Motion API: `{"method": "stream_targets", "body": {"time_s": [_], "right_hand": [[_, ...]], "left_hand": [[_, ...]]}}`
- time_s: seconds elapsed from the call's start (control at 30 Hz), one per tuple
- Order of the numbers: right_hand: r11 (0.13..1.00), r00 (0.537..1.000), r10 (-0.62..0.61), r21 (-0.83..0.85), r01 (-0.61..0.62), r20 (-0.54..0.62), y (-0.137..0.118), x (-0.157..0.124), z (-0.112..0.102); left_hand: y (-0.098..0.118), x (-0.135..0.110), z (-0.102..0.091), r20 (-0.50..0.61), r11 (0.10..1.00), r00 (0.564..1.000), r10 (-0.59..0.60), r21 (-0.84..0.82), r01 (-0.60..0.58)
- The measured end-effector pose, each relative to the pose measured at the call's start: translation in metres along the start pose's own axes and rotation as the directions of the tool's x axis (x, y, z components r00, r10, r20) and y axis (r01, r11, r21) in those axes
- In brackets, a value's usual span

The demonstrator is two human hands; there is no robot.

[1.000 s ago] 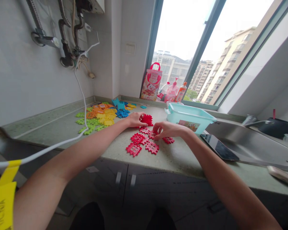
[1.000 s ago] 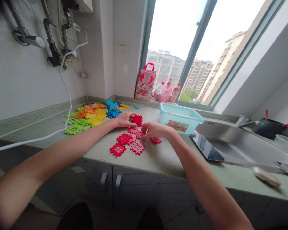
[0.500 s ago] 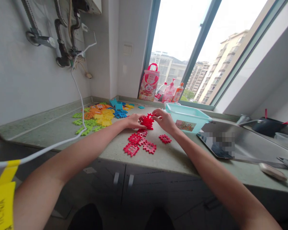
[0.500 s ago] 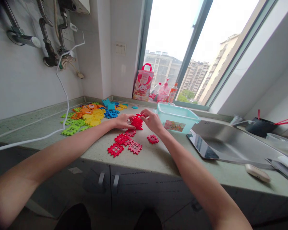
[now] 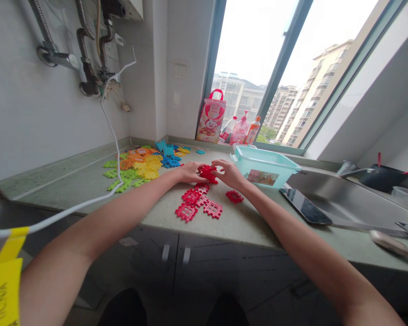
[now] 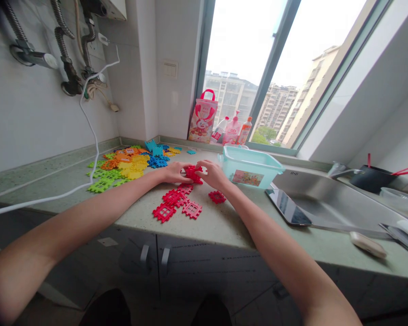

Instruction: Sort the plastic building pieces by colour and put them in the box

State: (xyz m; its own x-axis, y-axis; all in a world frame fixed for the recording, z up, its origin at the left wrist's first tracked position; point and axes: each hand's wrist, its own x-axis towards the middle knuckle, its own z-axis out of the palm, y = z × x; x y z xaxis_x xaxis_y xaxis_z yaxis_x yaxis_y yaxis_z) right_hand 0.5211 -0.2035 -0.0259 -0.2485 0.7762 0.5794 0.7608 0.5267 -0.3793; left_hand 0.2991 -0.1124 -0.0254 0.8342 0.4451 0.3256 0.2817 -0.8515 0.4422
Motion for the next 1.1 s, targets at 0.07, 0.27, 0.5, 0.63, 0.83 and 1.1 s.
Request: {"method": "stream_targets", "body": {"time_s": [0.07, 0.27, 0.5, 0.63, 0.83, 1.1], "right_hand": [[1.000, 1.000, -0.003, -0.019, 0.003, 0.006, 0.000, 0.000, 0.002], [0.984, 0.998, -0.030, -0.172, 0.038, 0.048, -0.016, 0.001, -0.017], [0.798, 0.638, 0.576, -0.523, -0.301, 0.511, -0.037, -0.016, -0.082], [0.811, 0.613, 0.564, -0.510, -0.286, 0.553, -0.044, -0.017, -0.076], [0.943, 0.766, 0.332, -0.194, -0.270, 0.551, -0.031, -0.010, -0.055], [0.996, 0.991, 0.071, 0.067, -0.064, -0.115, -0.017, 0.003, -0.038]], "left_hand": [[0.003, 0.000, 0.000, -0.001, 0.999, 1.000, -0.003, 0.036, 0.003], [0.007, -0.002, -0.001, 0.007, 0.999, 0.999, -0.033, 0.039, 0.033], [-0.002, 0.000, -0.002, -0.084, 0.959, 0.979, -0.188, 0.198, 0.201], [-0.004, 0.000, -0.002, -0.101, 0.957, 0.978, -0.181, 0.210, 0.199], [-0.009, 0.001, -0.002, -0.095, 0.970, 0.982, -0.166, 0.163, 0.180], [-0.005, 0.001, 0.001, 0.001, 0.999, 0.999, -0.047, -0.017, 0.047]]}}
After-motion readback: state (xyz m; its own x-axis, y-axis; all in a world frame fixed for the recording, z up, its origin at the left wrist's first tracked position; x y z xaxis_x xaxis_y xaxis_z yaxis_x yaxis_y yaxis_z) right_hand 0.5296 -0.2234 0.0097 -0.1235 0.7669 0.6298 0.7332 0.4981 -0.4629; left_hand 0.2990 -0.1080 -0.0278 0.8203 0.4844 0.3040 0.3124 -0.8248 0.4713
